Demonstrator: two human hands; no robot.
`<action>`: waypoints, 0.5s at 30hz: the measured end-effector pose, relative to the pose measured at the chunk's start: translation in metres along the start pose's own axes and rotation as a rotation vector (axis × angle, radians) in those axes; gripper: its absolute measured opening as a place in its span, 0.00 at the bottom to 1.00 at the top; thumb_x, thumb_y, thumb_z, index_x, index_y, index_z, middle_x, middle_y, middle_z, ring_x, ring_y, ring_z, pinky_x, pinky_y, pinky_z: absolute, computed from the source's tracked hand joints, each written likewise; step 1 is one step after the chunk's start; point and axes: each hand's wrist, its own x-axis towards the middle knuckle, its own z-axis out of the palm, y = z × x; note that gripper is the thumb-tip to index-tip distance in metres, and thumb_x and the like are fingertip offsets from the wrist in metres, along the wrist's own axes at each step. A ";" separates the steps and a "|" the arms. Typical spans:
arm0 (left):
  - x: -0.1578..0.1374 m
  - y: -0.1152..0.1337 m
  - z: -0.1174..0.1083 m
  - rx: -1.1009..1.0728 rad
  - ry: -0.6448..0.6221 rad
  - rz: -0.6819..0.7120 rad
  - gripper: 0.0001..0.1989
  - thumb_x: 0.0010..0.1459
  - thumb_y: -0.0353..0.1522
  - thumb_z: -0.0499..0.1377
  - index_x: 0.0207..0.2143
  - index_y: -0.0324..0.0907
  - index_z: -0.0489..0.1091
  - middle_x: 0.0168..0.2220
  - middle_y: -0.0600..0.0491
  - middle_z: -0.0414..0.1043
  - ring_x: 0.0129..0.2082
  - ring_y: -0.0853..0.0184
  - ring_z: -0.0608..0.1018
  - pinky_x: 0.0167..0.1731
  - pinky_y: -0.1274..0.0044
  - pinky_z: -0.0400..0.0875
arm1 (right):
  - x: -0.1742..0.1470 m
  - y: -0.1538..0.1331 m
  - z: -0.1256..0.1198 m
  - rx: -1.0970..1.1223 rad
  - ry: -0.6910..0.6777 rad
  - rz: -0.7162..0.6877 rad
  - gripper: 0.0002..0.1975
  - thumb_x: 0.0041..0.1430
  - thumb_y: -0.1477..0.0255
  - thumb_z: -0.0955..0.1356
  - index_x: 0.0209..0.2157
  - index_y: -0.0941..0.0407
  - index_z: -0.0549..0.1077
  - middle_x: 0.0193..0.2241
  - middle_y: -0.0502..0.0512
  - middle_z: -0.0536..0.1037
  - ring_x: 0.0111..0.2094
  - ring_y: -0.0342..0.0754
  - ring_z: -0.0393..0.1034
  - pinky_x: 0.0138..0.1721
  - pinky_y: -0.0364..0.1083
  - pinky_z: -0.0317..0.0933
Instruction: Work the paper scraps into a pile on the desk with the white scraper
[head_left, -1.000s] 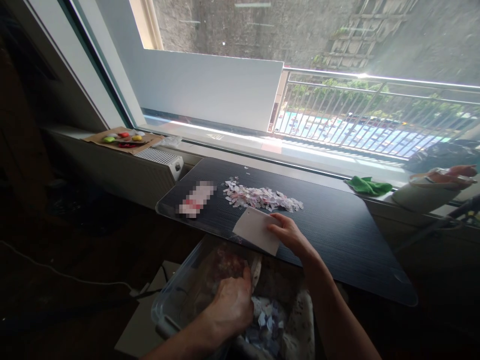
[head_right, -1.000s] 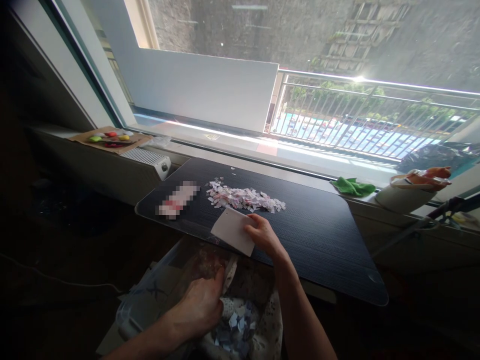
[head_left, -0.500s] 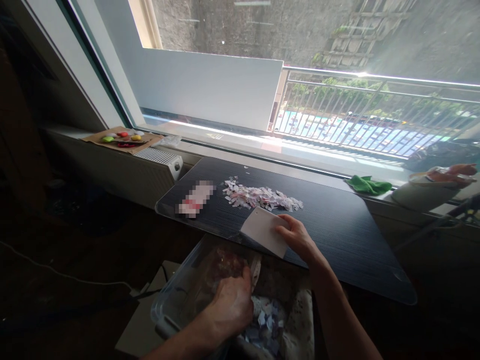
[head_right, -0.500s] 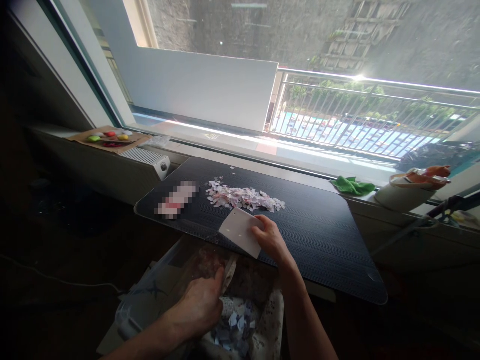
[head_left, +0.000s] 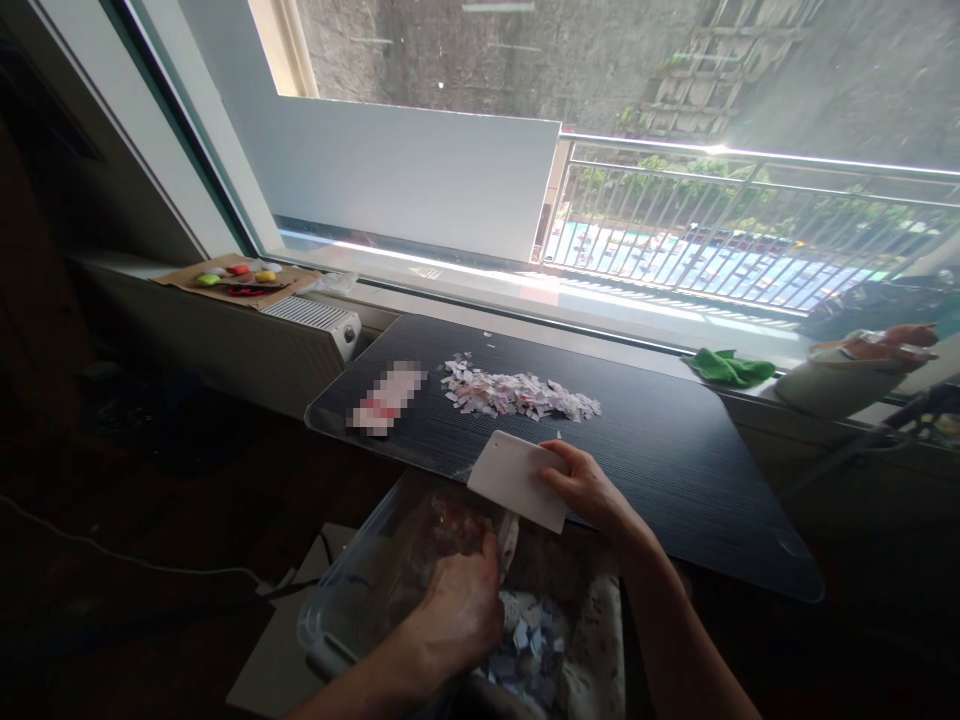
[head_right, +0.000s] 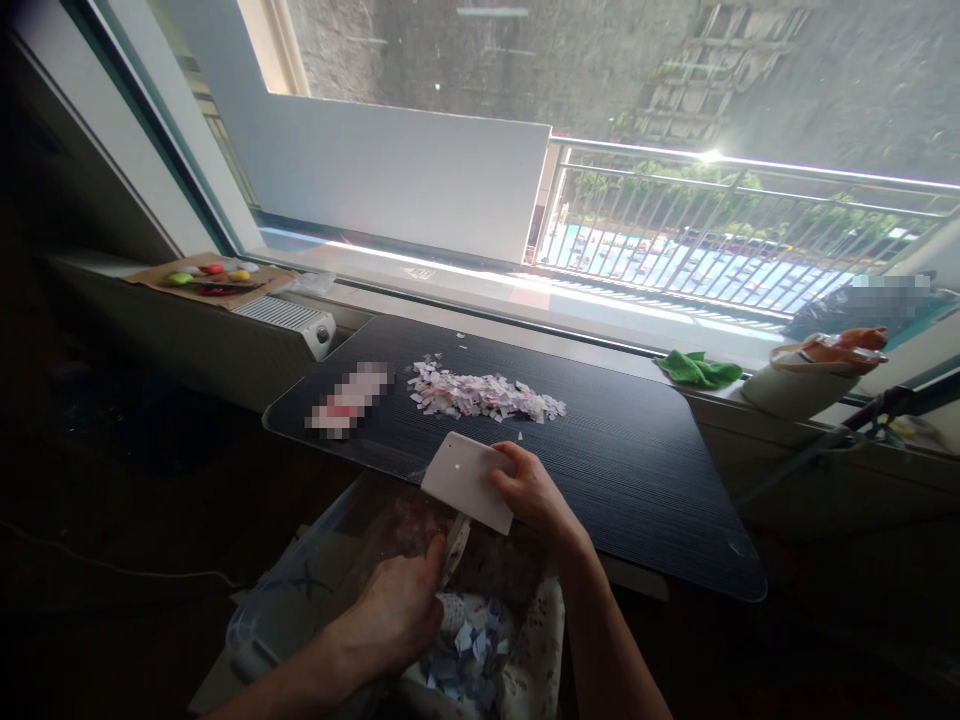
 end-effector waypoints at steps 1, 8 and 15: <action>0.000 -0.001 0.001 -0.006 0.002 -0.001 0.32 0.46 0.28 0.50 0.57 0.29 0.52 0.36 0.39 0.75 0.38 0.52 0.77 0.37 0.65 0.70 | -0.001 0.001 0.001 0.023 -0.025 -0.005 0.16 0.45 0.70 0.64 0.37 0.58 0.72 0.29 0.51 0.74 0.27 0.44 0.66 0.27 0.41 0.60; 0.001 -0.004 0.005 0.015 0.052 0.020 0.33 0.47 0.28 0.49 0.58 0.27 0.52 0.36 0.38 0.75 0.37 0.51 0.77 0.37 0.64 0.70 | 0.005 0.017 -0.008 0.141 0.170 0.050 0.19 0.44 0.65 0.65 0.40 0.58 0.70 0.24 0.49 0.72 0.23 0.43 0.64 0.25 0.42 0.59; 0.012 -0.021 0.005 0.126 0.105 -0.096 0.28 0.50 0.25 0.47 0.55 0.27 0.55 0.35 0.37 0.74 0.39 0.54 0.77 0.38 0.67 0.69 | 0.002 0.026 -0.019 -0.099 0.415 0.048 0.20 0.48 0.64 0.62 0.42 0.57 0.70 0.30 0.53 0.75 0.30 0.48 0.67 0.32 0.45 0.61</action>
